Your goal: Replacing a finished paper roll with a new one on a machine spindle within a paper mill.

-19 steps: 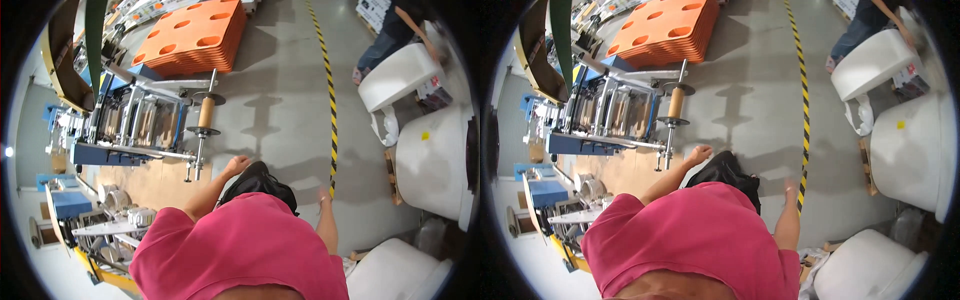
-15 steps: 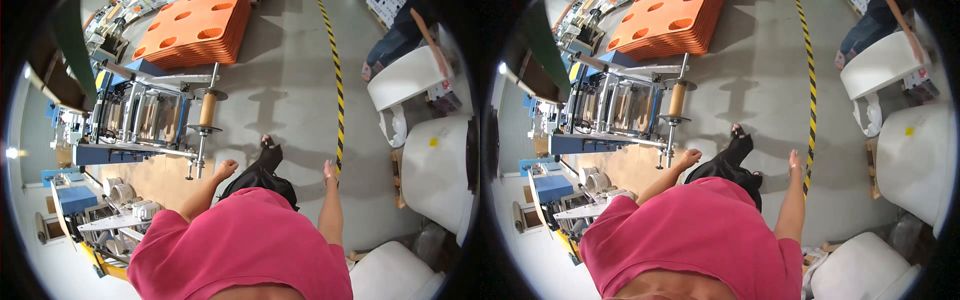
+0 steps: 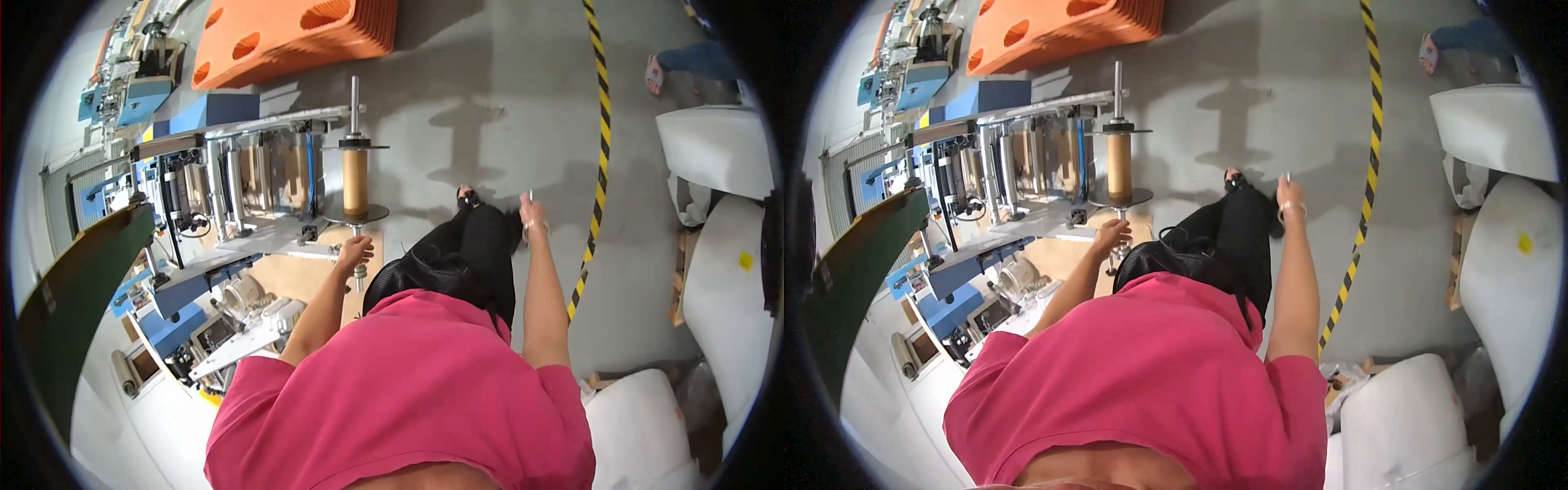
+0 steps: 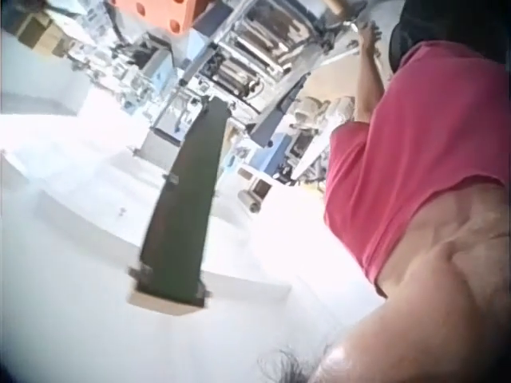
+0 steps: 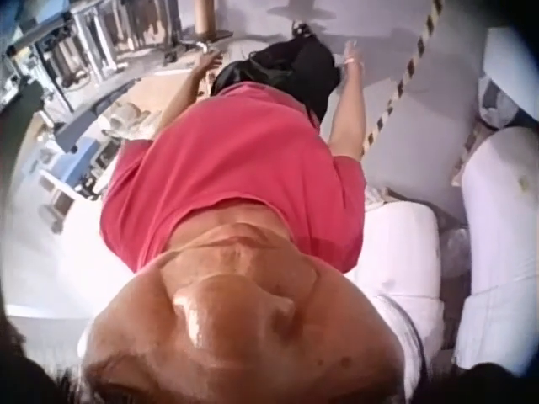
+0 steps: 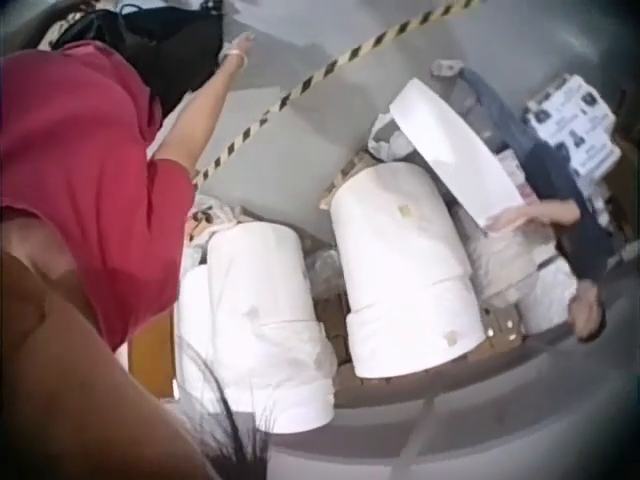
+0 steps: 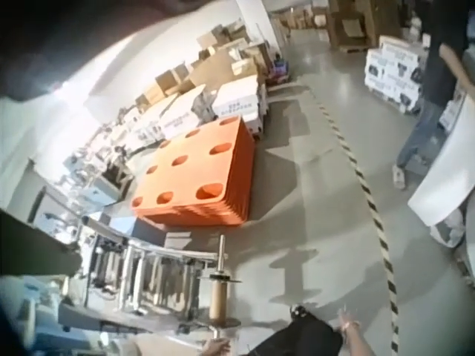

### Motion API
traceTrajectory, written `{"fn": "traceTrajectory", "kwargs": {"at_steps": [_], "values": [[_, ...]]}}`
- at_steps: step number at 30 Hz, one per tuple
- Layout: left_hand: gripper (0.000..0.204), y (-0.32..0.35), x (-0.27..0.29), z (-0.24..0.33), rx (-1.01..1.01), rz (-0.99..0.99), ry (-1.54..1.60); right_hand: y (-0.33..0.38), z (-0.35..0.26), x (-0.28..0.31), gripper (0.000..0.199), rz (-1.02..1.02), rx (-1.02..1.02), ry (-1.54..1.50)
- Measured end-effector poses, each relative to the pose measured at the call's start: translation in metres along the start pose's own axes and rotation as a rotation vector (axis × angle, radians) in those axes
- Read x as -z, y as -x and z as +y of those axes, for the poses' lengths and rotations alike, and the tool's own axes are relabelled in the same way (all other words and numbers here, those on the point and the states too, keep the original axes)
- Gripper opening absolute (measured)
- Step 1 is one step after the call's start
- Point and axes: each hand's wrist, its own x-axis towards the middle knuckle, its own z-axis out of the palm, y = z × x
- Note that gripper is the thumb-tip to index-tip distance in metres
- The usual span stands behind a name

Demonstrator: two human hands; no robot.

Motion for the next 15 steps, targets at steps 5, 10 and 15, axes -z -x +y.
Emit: {"fn": "traceTrajectory", "kwargs": {"at_steps": [5,10,15], "values": [[0.024,-0.029,0.016,0.001,0.125,0.080,0.147,-0.046,-0.121,-0.004,0.061,-0.020,0.124,0.052],[0.027,-0.038,0.012,0.014,0.247,0.140,0.351,-0.077,-0.239,-0.024,0.040,-0.215,-0.004,-0.166],[0.023,-0.036,0.002,0.000,0.481,0.233,0.616,-0.116,-0.332,-0.073,0.028,-0.562,-0.079,-0.235]]}}
